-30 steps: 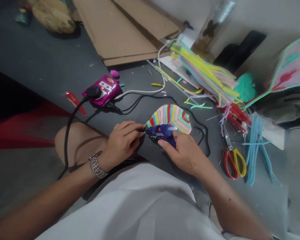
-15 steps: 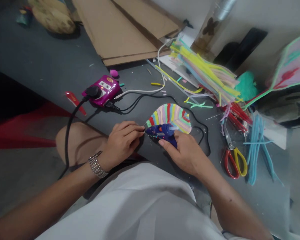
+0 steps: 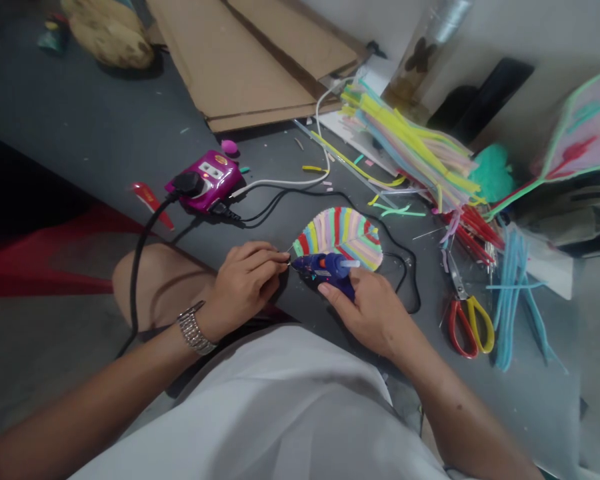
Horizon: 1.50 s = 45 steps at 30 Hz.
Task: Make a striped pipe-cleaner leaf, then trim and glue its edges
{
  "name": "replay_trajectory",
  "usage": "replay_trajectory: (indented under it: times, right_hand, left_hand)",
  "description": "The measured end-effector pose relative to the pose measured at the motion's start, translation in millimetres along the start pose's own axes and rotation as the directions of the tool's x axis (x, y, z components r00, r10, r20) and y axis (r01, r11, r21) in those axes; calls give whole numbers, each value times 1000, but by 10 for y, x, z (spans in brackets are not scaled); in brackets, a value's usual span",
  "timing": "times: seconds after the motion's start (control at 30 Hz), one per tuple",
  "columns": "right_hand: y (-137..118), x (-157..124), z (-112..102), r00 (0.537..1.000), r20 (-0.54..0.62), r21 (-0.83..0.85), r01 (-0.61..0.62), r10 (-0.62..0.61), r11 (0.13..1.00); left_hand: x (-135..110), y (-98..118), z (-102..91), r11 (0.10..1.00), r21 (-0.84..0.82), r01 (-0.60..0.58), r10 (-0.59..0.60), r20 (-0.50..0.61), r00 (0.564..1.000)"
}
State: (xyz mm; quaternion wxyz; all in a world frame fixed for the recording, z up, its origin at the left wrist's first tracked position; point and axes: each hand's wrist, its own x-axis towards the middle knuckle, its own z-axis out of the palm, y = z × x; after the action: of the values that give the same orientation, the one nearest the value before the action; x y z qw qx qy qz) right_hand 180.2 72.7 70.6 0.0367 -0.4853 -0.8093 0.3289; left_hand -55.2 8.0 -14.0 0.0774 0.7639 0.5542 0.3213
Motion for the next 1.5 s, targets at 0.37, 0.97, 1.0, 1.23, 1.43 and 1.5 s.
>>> replay_trajectory:
  times: [0.37, 0.97, 1.0, 1.23, 1.43, 1.5]
  right_hand:
    - [30, -102, 128, 988, -86, 9, 129, -128, 992]
    - [292, -244, 510, 941, -234, 14, 253, -243, 967]
    - [299, -243, 516, 942, -232, 15, 252, -242, 968]
    - [315, -251, 530, 945, -226, 28, 250, -238, 968]
    - [323, -256, 542, 941, -232, 30, 259, -245, 966]
    - [325, -256, 545, 938, -239, 27, 267, -253, 963]
  left_hand:
    - [-4, -27, 33, 1000, -7, -20, 20, -35, 999]
    - [-3, -36, 50, 998, -28, -53, 50, -90, 995]
    - [-4, -36, 49, 998, -28, -54, 52, -91, 995]
    - [-1, -36, 41, 998, -28, -51, 49, -76, 996]
    - [2, -37, 47, 998, -34, -49, 47, -75, 996]
    - [0, -35, 48, 998, -36, -44, 41, -74, 996]
